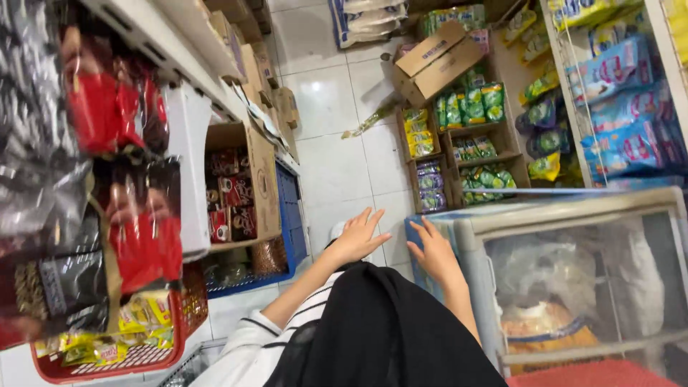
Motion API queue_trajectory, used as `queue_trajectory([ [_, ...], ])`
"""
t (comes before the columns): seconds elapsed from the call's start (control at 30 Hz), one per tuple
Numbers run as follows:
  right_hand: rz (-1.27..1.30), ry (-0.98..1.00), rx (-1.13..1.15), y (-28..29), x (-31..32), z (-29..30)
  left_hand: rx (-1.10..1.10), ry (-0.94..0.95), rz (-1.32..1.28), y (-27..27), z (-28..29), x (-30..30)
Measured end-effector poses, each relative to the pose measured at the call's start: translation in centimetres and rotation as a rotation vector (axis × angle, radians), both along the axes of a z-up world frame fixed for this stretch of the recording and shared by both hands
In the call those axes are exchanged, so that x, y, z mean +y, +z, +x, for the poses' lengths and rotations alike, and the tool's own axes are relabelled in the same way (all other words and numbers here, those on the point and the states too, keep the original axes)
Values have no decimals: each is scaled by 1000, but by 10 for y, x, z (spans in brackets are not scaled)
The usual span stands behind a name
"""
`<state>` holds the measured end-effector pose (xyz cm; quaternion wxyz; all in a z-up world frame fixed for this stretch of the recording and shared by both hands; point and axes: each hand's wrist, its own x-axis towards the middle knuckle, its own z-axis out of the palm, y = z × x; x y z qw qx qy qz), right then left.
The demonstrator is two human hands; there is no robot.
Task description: The person picks up boxes of mosquito coils from a stack on the floor and places them onto a metal shelf.
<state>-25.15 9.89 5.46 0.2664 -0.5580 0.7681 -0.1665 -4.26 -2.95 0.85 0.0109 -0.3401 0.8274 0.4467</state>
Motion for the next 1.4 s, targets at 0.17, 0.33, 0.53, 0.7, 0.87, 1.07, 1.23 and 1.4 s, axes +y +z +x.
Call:
queue_trajectory([
  [0.17, 60, 76, -81, -16, -60, -23, -26, 121, 12, -17, -23, -56],
  [0.33, 8, 240, -49, -34, -161, -56, -5, 209, -27, -26, -54, -147],
  [0.53, -80, 329, 59, 3, -328, -97, 1, 304, -154, 8, -83, -288],
  [0.7, -107, 356, 53, 55, -445, -109, 73, 428, -268, 30, -86, -376],
  [0.87, -184, 457, -25, 15, -520, -114, 93, 513, -217, 19, -74, -423],
  [1.07, -124, 676, -37, -65, -661, -130, 124, 748, -117, -43, -48, -509],
  [1.23, -82, 788, -76, -13, -808, -131, 124, 968, -146, -51, -41, -616],
  [1.4, -321, 911, -71, 37, -946, -113, 225, 945, -440, 19, -59, -736],
])
